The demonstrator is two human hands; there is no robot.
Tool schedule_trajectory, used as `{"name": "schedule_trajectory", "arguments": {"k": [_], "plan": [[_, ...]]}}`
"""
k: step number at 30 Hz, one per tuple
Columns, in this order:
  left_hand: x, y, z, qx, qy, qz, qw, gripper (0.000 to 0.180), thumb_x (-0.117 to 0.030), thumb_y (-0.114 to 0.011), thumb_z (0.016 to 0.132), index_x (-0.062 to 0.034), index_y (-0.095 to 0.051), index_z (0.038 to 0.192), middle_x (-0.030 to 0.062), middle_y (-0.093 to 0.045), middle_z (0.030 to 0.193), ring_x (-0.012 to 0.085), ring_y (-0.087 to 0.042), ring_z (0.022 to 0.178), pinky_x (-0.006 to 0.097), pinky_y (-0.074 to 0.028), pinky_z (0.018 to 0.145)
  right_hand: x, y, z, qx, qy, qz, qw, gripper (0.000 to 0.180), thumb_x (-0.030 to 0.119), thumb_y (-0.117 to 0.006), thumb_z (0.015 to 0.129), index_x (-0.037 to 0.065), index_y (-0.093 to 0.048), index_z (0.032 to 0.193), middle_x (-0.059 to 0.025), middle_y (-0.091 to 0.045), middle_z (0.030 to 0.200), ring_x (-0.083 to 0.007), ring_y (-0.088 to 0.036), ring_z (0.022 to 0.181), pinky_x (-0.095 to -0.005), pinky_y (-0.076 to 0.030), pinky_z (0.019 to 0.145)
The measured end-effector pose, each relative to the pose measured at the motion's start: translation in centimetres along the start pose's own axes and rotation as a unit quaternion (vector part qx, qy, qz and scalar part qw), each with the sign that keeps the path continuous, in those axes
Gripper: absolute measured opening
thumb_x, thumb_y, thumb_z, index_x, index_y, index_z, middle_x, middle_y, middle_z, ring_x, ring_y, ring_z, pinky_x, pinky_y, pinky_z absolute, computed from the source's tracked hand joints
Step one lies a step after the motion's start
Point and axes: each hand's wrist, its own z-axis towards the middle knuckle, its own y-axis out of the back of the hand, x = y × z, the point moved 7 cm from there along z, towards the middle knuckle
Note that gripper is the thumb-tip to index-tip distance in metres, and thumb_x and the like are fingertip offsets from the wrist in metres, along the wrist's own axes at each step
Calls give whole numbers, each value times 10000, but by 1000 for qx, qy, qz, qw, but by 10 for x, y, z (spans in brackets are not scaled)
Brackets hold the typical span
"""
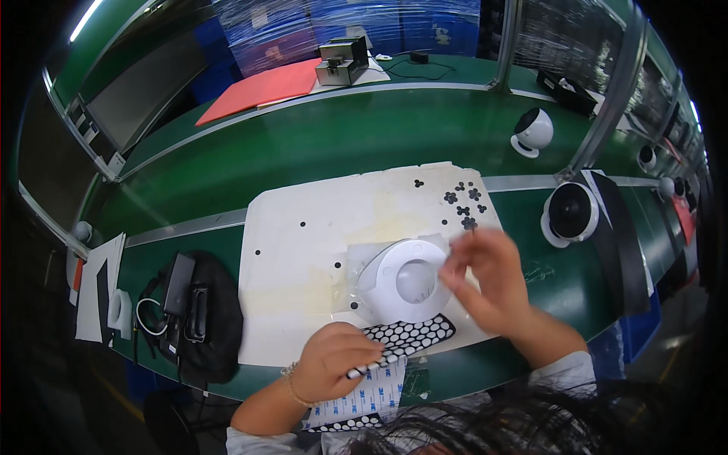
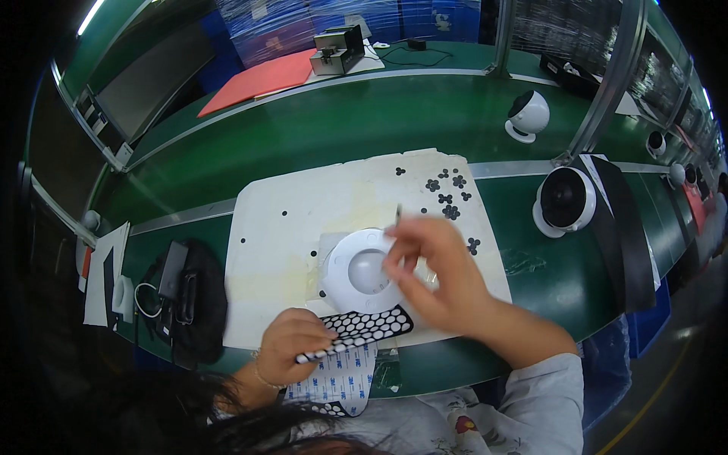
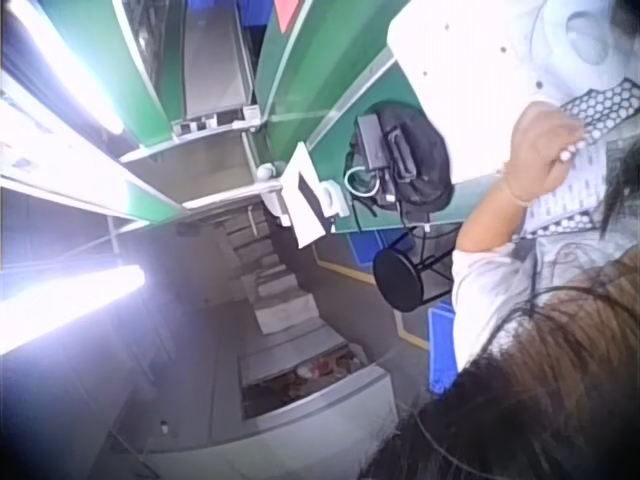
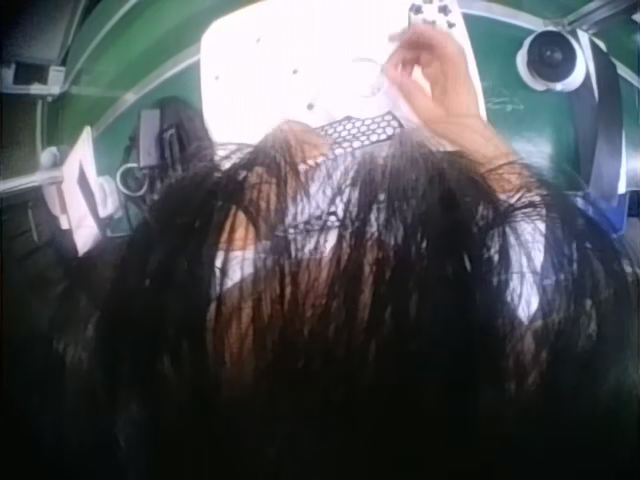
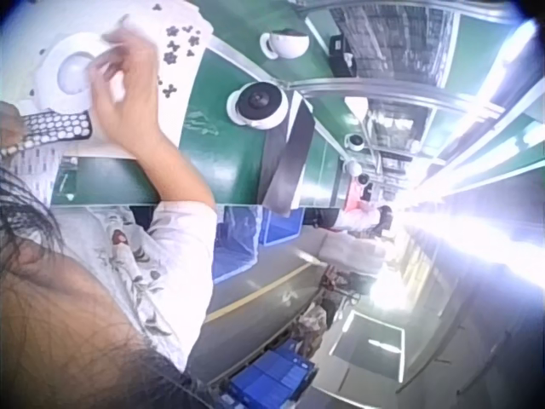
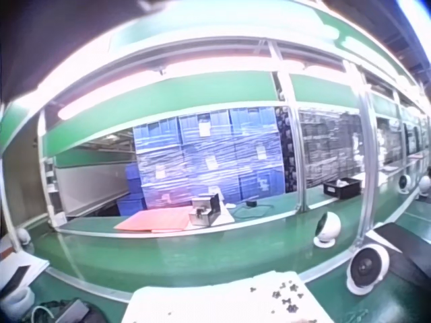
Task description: The person applies small black circular stickers to the bottom of white dome-shaped electronic devices. They peel the stickers from a sheet and place them into specific holes on the device base, then move the finished unit to the side. The person repeats this process for multiple units on a green assembly table.
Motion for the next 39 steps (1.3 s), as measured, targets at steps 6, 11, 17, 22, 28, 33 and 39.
{"name": "schedule_trajectory", "arguments": {"k": [6,11,17,22,28,33,39], "plan": [[-4,-14,0,37,-68,58,995,319,21,-575,567,-67,-624,869,165,-507,1210,261,-580,840,342,-445,669,-38,-8,22,30,-112,111,987,589,-52,-510,789,30,-257,1314,-143,-403,1180,-96,-542,812,-231,-411,687],[1,-20,0,52,-42,28,997,324,20,-569,546,-33,-611,863,197,-468,1246,265,-587,841,349,-454,701,-41,-11,27,84,-109,56,989,614,-52,-533,791,62,-238,1316,-144,-402,1179,-104,-543,821,-218,-400,668],[7,-20,-1,65,-19,0,998,293,20,-577,561,-12,-602,852,195,-463,1254,262,-588,828,350,-454,718,-44,-11,26,85,-88,46,991,644,-66,-544,789,79,-216,1324,-143,-398,1169,-110,-545,821,-208,-391,645],[6,-18,2,65,-18,-1,998,274,-2,-619,572,-9,-597,845,177,-471,1252,259,-584,813,351,-453,727,-43,-11,26,78,-97,60,990,643,-71,-536,793,76,-209,1327,-139,-400,1160,-112,-546,821,-206,-390,642],[7,-19,1,79,-8,-3,997,291,-7,-633,566,2,-588,853,167,-470,1256,253,-579,837,357,-449,737,-40,-11,23,46,-93,45,994,557,-66,-517,783,21,-293,1286,-144,-461,1138,-92,-556,791,-215,-409,638],[6,-19,0,77,3,-10,997,328,2,-631,551,8,-572,874,165,-468,1259,257,-576,850,363,-446,747,-34,-12,20,37,-43,-26,998,502,-61,-530,774,28,-355,1236,-127,-526,1067,-139,-575,767,-240,-429,633],[7,-19,-2,75,0,4,997,321,8,-623,553,12,-564,868,162,-470,1257,263,-574,842,366,-443,744,-5,-20,10,96,158,-306,934,496,-38,-591,729,79,-427,1182,-63,-609,935,-234,-581,789,-306,-438,687]]}}
